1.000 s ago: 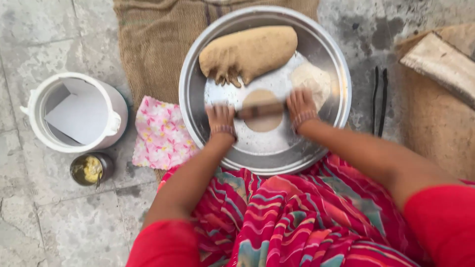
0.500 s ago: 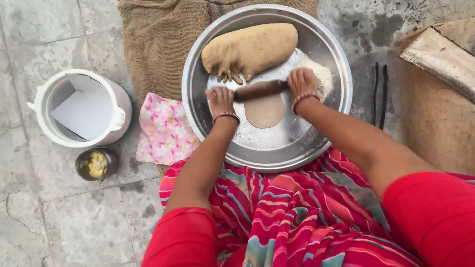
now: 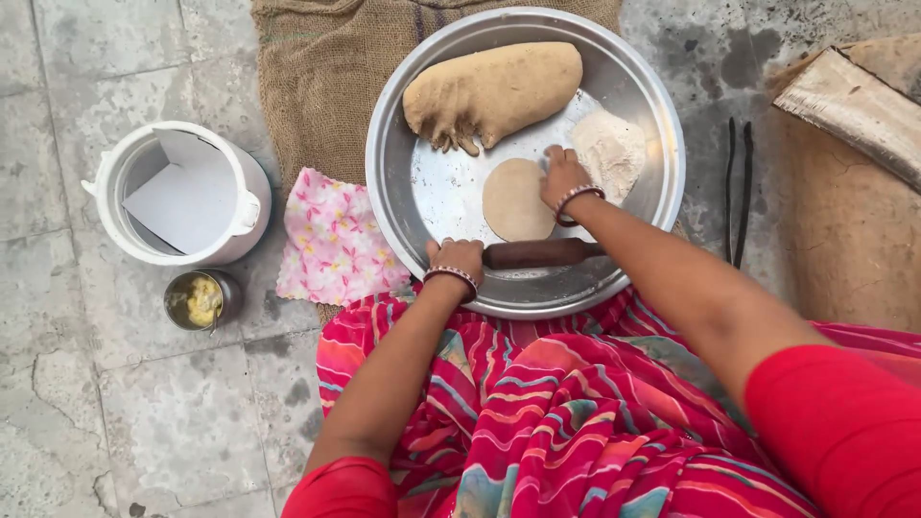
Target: Preparing and cooking flatbread on a traditional clay stove.
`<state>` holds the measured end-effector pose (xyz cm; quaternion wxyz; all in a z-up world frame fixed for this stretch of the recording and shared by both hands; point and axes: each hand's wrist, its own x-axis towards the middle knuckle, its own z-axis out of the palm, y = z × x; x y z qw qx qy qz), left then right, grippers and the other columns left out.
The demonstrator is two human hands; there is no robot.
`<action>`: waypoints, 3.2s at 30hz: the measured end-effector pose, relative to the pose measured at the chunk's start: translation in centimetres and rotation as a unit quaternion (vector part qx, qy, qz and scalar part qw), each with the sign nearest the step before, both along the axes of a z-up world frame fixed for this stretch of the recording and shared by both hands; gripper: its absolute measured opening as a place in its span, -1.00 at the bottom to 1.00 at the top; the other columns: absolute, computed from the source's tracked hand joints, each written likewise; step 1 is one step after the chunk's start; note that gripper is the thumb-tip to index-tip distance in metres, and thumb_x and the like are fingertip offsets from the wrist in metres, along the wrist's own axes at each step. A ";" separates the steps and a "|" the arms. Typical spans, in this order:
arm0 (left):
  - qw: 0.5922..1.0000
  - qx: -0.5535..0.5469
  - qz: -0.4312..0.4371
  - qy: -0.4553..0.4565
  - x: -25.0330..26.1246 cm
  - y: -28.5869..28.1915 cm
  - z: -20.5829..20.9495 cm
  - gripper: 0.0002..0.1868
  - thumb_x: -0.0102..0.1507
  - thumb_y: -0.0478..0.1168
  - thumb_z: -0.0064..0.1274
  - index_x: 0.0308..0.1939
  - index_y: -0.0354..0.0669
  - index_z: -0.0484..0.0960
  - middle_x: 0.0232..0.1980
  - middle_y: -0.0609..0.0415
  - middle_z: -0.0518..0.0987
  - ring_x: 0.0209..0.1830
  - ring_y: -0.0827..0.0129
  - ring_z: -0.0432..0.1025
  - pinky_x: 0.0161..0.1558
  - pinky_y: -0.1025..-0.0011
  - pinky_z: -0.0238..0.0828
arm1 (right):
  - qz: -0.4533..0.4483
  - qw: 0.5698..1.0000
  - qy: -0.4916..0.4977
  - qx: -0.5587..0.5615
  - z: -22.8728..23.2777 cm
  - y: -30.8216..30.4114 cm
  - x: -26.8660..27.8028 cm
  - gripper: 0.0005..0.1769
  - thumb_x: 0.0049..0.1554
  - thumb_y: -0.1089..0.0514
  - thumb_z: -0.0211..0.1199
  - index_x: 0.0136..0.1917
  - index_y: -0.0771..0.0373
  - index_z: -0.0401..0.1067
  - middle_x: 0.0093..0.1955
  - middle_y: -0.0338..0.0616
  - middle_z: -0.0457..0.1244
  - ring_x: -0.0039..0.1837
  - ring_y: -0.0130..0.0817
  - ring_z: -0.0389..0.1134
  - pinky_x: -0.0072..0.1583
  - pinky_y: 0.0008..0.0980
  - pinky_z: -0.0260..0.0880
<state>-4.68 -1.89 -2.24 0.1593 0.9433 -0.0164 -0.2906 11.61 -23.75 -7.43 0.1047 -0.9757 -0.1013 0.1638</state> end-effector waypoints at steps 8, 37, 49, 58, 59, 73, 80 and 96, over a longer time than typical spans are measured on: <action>0.999 -0.036 0.004 -0.022 0.6 -0.3 0.3 -0.69 0.21 -0.29 -0.06 -0.01 0.03 0.67 0.07 -0.02 0.64 0.19 0.06 0.43 0.25 -0.10 0.05 | -0.140 0.959 0.132 0.209 0.7 1.2 1.1 -0.65 0.01 0.14 0.46 0.01 0.35 0.51 -0.02 0.10 0.39 0.02 -0.09 0.40 0.11 -0.16 0.41; 0.995 0.010 0.043 0.085 5.2 1.4 0.6 -0.73 0.28 -0.12 -0.02 0.01 0.09 0.71 0.08 -0.02 0.66 0.17 0.12 0.51 0.34 -0.09 0.01 | 0.261 0.945 0.199 0.010 9.1 -1.6 -3.2 -0.31 0.13 -0.27 0.27 0.36 0.19 0.36 0.17 0.08 0.38 0.17 -0.01 0.45 0.27 -0.17 0.41; 0.967 0.221 -0.119 -0.047 6.2 -0.4 -8.9 -0.45 0.38 -0.07 -0.26 0.46 0.03 0.19 0.47 -0.05 0.18 0.51 -0.08 -0.03 0.28 -0.48 -0.20 | 0.303 0.831 -0.034 -0.465 3.6 -3.5 -4.9 -0.42 0.17 -0.06 -0.01 0.40 0.18 0.22 0.32 -0.01 0.17 0.39 -0.13 0.13 0.30 0.10 0.03; 0.925 0.333 -0.176 -0.050 5.2 -0.1 -7.1 -0.37 0.30 -0.14 -0.17 0.48 0.02 0.16 0.40 -0.05 0.19 0.43 -0.05 0.01 0.24 -0.40 -0.19 | 0.297 0.872 -0.152 -0.358 0.0 -6.4 -4.8 -0.58 0.28 0.03 -0.02 0.35 0.17 0.32 0.31 -0.05 0.20 0.42 -0.10 0.14 0.44 0.03 0.00; 0.937 0.306 -0.160 -0.050 5.3 -0.1 -7.8 -0.43 0.34 -0.15 -0.20 0.46 0.03 0.20 0.39 -0.04 0.22 0.42 -0.05 0.03 0.25 -0.40 -0.17 | 0.294 0.866 -0.158 -0.373 -0.3 -6.2 -4.9 -0.52 0.21 0.01 -0.02 0.36 0.15 0.30 0.29 -0.07 0.19 0.38 -0.13 0.15 0.38 0.03 0.02; 0.971 0.208 -0.086 -0.080 0.2 -1.5 -4.3 -0.58 0.38 -0.15 -0.26 0.33 -0.07 0.34 0.29 -0.02 0.36 0.39 0.03 0.14 0.33 -0.34 -0.18 | 0.354 0.833 -0.099 -0.414 6.0 -7.3 -7.6 -0.57 0.19 0.00 0.03 0.28 0.18 0.31 0.15 -0.10 0.22 0.27 -0.19 0.21 0.36 0.00 -0.01; 0.952 0.208 -0.052 -0.218 6.8 -1.2 -7.4 -0.61 0.29 -0.21 -0.19 0.22 0.06 0.38 0.22 0.03 0.38 0.35 0.01 0.15 0.28 -0.32 -0.12 | 0.280 0.815 -0.117 -0.494 5.8 -3.5 -2.8 -0.49 0.14 -0.03 0.04 0.32 0.19 0.28 0.16 -0.10 0.21 0.28 -0.18 0.19 0.32 0.02 -0.03; 0.922 0.348 -0.056 -0.163 11.1 0.5 -6.5 -0.57 0.41 -0.23 -0.19 0.38 -0.01 0.35 0.30 0.00 0.38 0.40 0.01 0.17 0.36 -0.22 -0.12 | 0.260 0.803 -0.139 -0.518 5.3 -1.0 0.9 -0.41 0.10 -0.03 0.08 0.35 0.21 0.22 0.17 -0.11 0.18 0.27 -0.25 0.17 0.33 -0.12 0.01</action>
